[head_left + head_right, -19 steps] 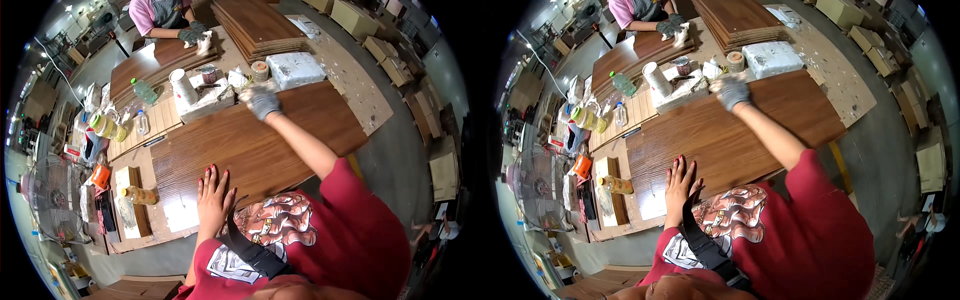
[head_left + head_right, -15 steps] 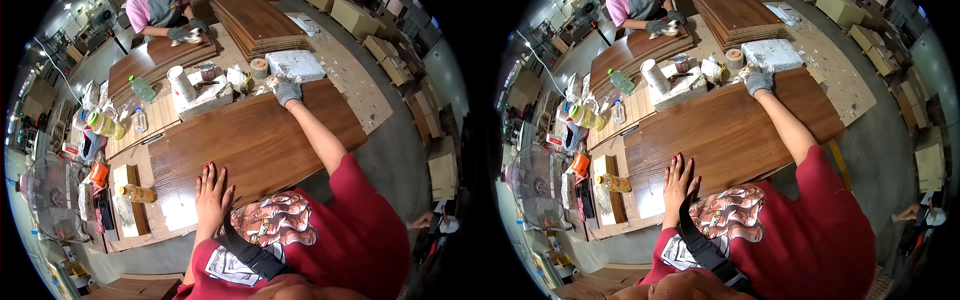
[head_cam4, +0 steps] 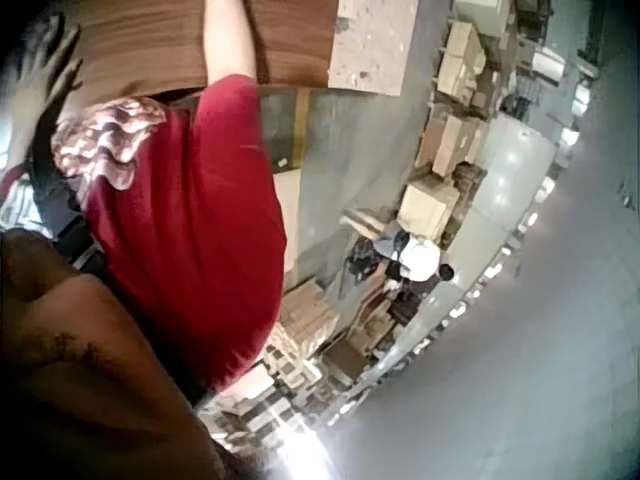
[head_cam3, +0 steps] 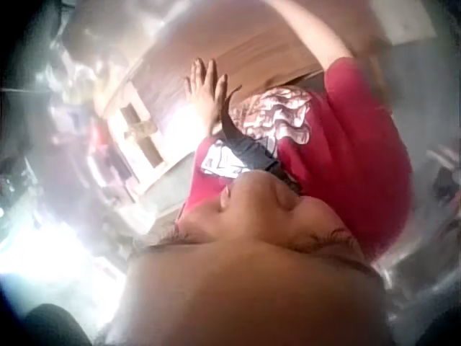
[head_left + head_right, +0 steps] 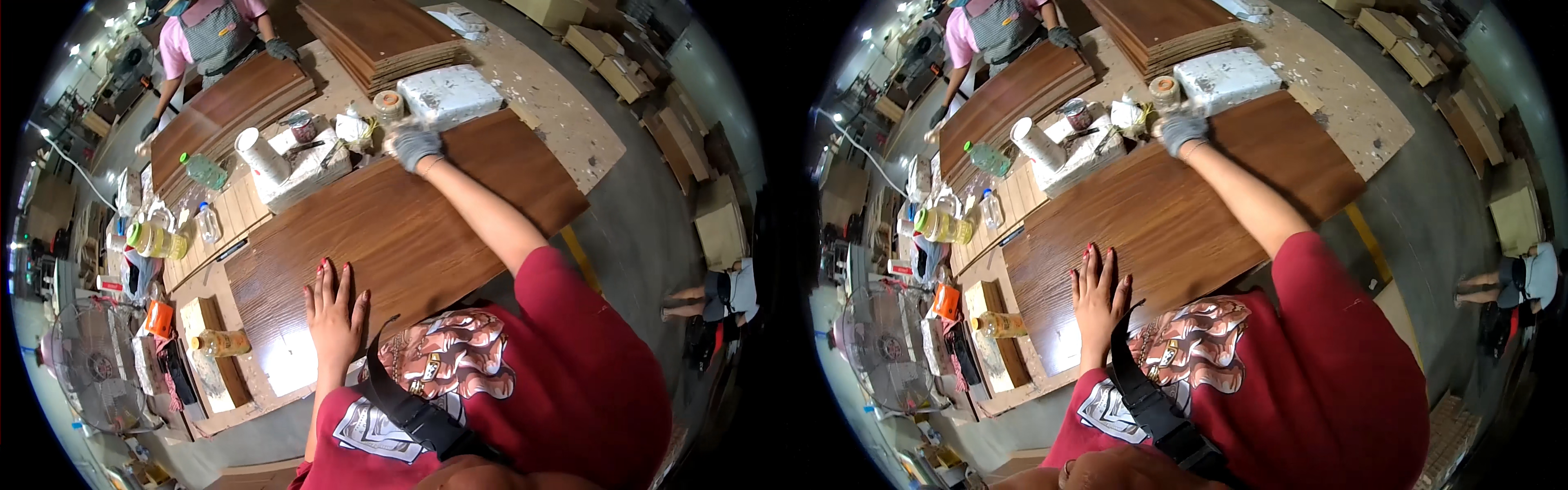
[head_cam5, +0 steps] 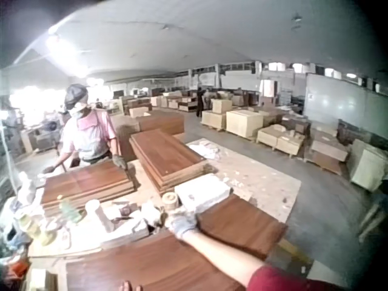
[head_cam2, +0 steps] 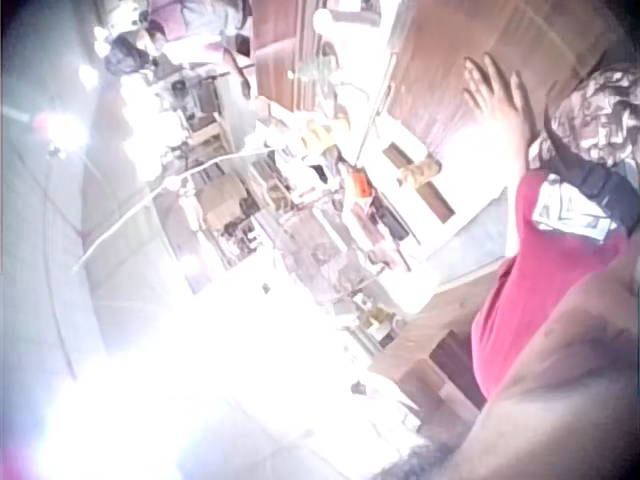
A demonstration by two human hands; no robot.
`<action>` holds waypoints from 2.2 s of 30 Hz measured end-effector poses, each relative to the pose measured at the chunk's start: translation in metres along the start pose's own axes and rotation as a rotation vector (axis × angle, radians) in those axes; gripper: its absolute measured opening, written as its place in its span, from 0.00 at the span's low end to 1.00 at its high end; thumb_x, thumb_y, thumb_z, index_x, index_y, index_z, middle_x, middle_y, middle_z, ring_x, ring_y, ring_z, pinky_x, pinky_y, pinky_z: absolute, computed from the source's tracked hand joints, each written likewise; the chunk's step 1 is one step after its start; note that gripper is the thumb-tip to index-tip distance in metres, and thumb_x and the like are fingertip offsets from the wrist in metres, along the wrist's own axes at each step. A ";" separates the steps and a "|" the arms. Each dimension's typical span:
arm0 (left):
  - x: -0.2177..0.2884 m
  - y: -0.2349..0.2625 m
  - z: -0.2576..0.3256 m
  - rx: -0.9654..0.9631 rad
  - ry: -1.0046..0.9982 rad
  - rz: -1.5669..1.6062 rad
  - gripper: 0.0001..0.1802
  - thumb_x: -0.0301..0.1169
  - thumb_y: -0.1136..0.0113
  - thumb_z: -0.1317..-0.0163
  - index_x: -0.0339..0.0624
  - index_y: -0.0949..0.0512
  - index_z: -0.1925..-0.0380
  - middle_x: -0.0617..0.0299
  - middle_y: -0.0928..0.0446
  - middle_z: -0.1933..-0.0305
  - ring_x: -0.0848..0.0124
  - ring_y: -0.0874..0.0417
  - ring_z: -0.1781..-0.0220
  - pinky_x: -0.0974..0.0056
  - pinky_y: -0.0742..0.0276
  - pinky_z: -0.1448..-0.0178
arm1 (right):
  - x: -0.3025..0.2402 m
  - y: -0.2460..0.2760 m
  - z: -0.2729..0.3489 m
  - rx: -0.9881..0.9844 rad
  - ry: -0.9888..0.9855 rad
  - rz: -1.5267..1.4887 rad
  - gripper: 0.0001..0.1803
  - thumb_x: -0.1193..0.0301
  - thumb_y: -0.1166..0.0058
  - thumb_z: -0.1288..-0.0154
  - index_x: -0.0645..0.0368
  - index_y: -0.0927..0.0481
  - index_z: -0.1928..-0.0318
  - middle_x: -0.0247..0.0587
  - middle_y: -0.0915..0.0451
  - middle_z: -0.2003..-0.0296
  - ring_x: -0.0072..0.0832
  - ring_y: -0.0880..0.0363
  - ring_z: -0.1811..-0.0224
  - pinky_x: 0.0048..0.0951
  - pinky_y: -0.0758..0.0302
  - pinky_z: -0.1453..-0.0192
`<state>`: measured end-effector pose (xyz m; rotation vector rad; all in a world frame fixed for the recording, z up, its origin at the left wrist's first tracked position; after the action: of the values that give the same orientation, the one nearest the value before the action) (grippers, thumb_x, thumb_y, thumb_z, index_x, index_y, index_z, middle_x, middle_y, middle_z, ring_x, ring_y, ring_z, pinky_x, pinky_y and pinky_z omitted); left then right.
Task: The person wipes a wooden panel with a cloth. The person applies a liquid from a bottle to a pad and wipes the surface and edges of the panel before lifting it.
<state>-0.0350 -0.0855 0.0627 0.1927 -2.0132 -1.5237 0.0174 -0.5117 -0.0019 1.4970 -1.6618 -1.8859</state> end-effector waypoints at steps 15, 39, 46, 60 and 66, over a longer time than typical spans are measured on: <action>-0.010 0.007 0.010 -0.039 0.108 -0.027 0.32 0.52 0.49 0.24 0.59 0.33 0.24 0.60 0.46 0.15 0.57 0.48 0.14 0.48 0.58 0.14 | -0.031 0.052 0.035 0.217 0.110 0.598 0.16 0.55 0.48 0.36 0.40 0.16 0.51 0.35 0.18 0.49 0.37 0.20 0.43 0.52 0.33 0.38; -0.005 0.014 0.014 -0.119 0.140 -0.053 0.33 0.49 0.47 0.25 0.61 0.35 0.22 0.61 0.48 0.14 0.58 0.50 0.13 0.49 0.62 0.13 | 0.115 0.170 0.051 0.076 -0.302 0.793 0.25 0.49 0.54 0.32 0.27 0.26 0.35 0.34 0.26 0.33 0.43 0.29 0.32 0.56 0.39 0.29; -0.010 0.015 0.017 -0.110 0.155 0.031 0.32 0.50 0.47 0.24 0.58 0.33 0.23 0.59 0.47 0.14 0.56 0.50 0.13 0.46 0.61 0.14 | 0.244 0.192 0.036 0.221 -0.619 0.617 0.45 0.42 0.55 0.28 0.44 0.48 0.18 0.41 0.48 0.18 0.45 0.49 0.16 0.50 0.52 0.15; -0.013 0.013 0.016 -0.087 0.129 0.023 0.32 0.50 0.47 0.25 0.58 0.33 0.24 0.59 0.47 0.14 0.56 0.49 0.14 0.46 0.61 0.14 | 0.016 0.132 0.067 0.177 -0.254 0.610 0.19 0.60 0.46 0.35 0.50 0.18 0.45 0.50 0.15 0.52 0.47 0.16 0.51 0.48 0.21 0.46; -0.017 0.011 0.014 -0.065 0.111 0.051 0.32 0.49 0.46 0.25 0.57 0.32 0.24 0.59 0.47 0.15 0.57 0.49 0.14 0.46 0.59 0.14 | -0.073 0.025 0.099 0.034 0.085 0.517 0.36 0.55 0.55 0.25 0.61 0.36 0.24 0.53 0.34 0.25 0.47 0.46 0.18 0.47 0.61 0.13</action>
<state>-0.0263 -0.0621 0.0643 0.1934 -1.8658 -1.5108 -0.0368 -0.4071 0.0420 1.0065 -1.8247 -1.5004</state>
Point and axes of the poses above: each hand's wrist, its own z-axis away from the middle knuckle, its own y-axis out of the back of the hand, x = y × z, the point moved 8 cm from there along -z, towards the middle knuckle
